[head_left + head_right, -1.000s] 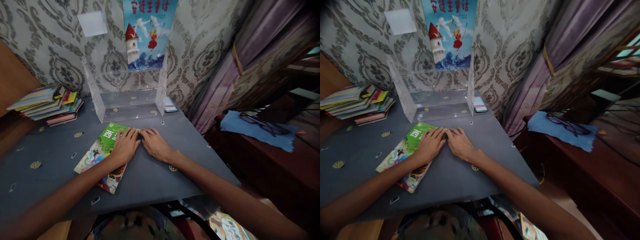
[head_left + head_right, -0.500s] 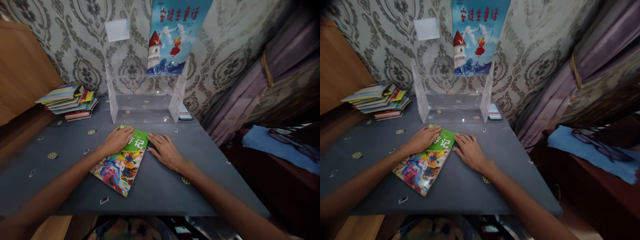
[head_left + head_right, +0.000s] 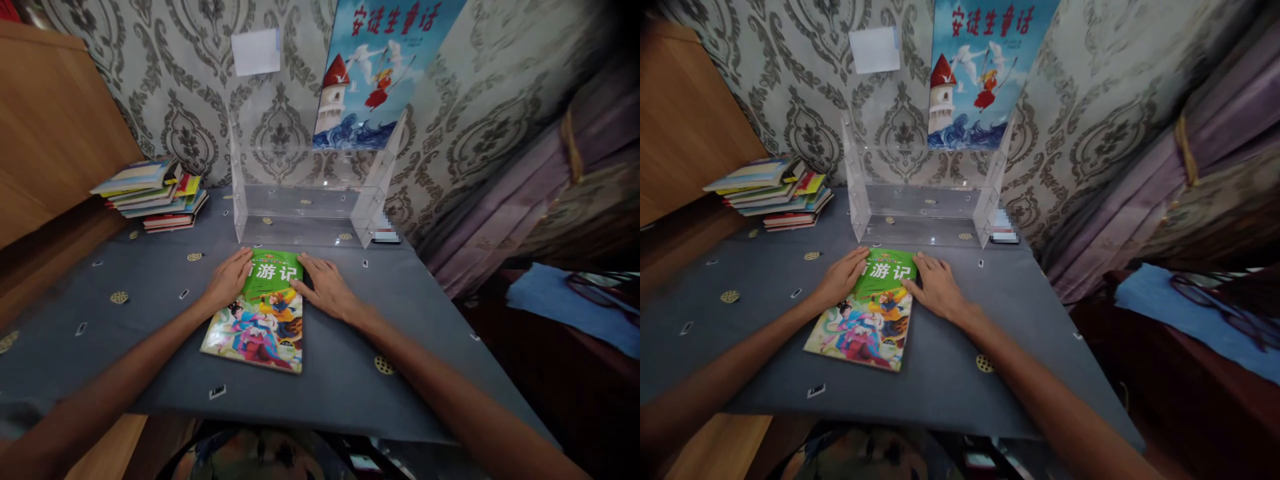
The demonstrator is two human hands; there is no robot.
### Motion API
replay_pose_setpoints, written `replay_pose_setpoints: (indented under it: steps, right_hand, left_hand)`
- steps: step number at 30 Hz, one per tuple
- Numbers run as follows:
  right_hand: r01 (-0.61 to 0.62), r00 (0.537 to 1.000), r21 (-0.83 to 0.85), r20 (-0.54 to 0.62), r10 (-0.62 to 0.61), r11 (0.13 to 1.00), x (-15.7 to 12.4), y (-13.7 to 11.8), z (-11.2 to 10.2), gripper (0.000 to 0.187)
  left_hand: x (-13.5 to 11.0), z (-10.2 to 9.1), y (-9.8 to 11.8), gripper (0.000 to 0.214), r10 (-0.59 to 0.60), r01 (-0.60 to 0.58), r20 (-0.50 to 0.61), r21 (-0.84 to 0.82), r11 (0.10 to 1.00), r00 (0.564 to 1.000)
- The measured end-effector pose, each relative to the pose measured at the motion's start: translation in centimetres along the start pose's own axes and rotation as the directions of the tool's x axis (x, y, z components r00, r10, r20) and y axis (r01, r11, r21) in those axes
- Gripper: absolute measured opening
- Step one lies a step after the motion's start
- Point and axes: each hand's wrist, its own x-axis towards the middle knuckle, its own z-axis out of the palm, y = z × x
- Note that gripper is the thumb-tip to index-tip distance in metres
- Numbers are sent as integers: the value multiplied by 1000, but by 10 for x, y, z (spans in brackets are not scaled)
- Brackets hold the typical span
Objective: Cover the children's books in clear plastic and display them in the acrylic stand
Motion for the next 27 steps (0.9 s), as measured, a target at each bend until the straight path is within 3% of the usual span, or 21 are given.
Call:
replay_pose_setpoints:
  steps: [3, 14, 20, 27]
  right_hand:
    - [27, 1000, 18, 3, -27, 999, 11, 8, 4, 58]
    - [32, 999, 47, 7, -32, 998, 6, 14, 9, 64]
    - [42, 999, 33, 1, -42, 999, 6, 16, 11, 66]
    - [26, 999, 17, 24, -26, 1000, 6, 14, 12, 68]
  left_hand:
    - [-5, 2, 1, 53, -40, 42, -42, 29, 999, 998]
    - [-7, -34, -27, 58, 176, -160, 117, -138, 977, 977]
    - [-36, -49, -21, 46, 223, -202, 91, -199, 959, 970]
    - [-88, -69, -7, 36, 304, -287, 59, -200, 937, 951]
